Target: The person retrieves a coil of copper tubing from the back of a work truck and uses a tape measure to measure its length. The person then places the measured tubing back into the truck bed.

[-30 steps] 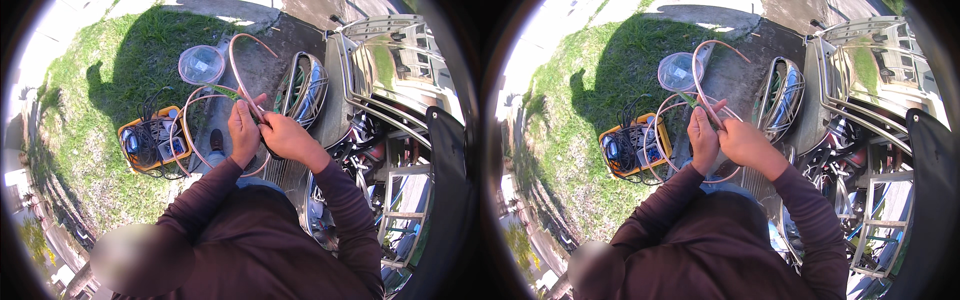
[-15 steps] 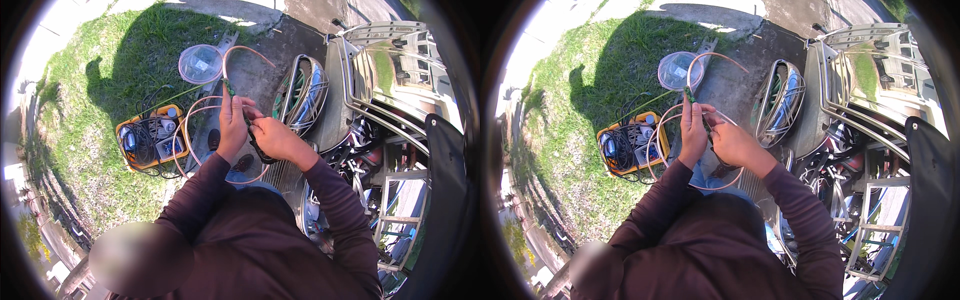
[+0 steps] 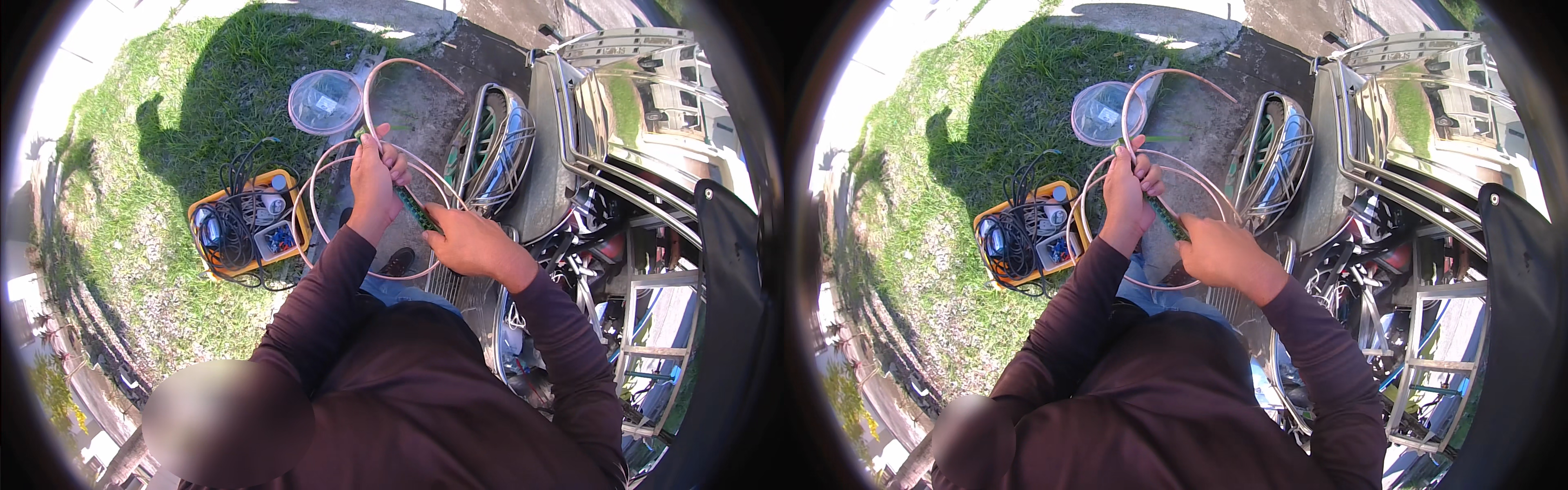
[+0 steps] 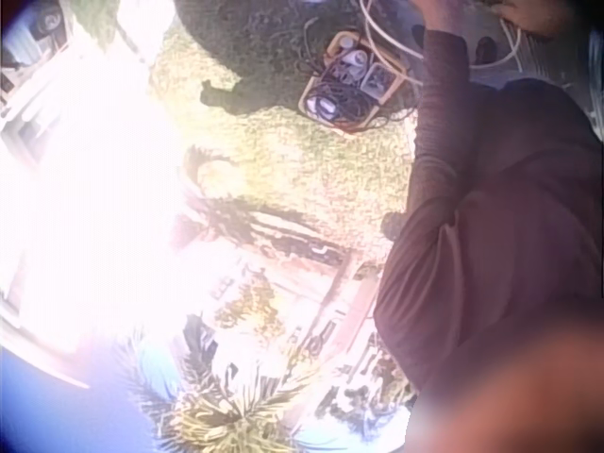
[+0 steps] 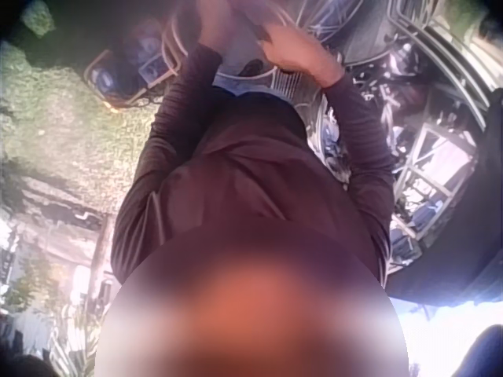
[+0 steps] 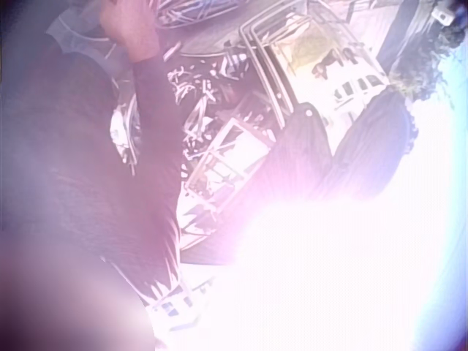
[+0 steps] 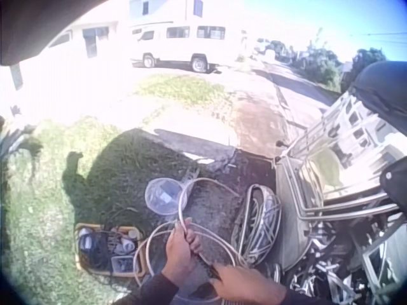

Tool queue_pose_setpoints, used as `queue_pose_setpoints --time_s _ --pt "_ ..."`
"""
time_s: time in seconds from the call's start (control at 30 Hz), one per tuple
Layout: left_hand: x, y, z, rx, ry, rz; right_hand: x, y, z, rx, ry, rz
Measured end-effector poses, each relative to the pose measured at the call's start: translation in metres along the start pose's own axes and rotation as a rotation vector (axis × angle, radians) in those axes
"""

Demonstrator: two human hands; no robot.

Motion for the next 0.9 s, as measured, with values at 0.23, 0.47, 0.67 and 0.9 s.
queue_pose_setpoints --time_s 0.23,0.47,0.67,0.9 --pt "0.011 -0.010 -0.001 0.060 -0.111 0.146 0.001 -0.030 -0.019 0.063 -0.067 0.065" --pt "0.038 -0.031 0.015 0.014 -0.065 0.311 0.010 -0.061 -0.041 0.252 0.045 0.126" --pt "0.040 -0.033 0.011 0.076 -0.142 0.264 0.028 -0.078 -0.085 0.759 0.016 0.235" --pt "0.055 -0.042 0.009 0.119 -0.076 0.315 0.021 -0.056 -0.085 0.641 -0.191 0.179"
Point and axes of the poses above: each hand's wrist, its own x-axis towards the middle knuckle, its own z-axis out of the back of the hand, y = z × x, the point moved 2 cm from there along x, towards the middle knuckle, and after that the axes turned 12 degrees about x, right-handed, at the moved point
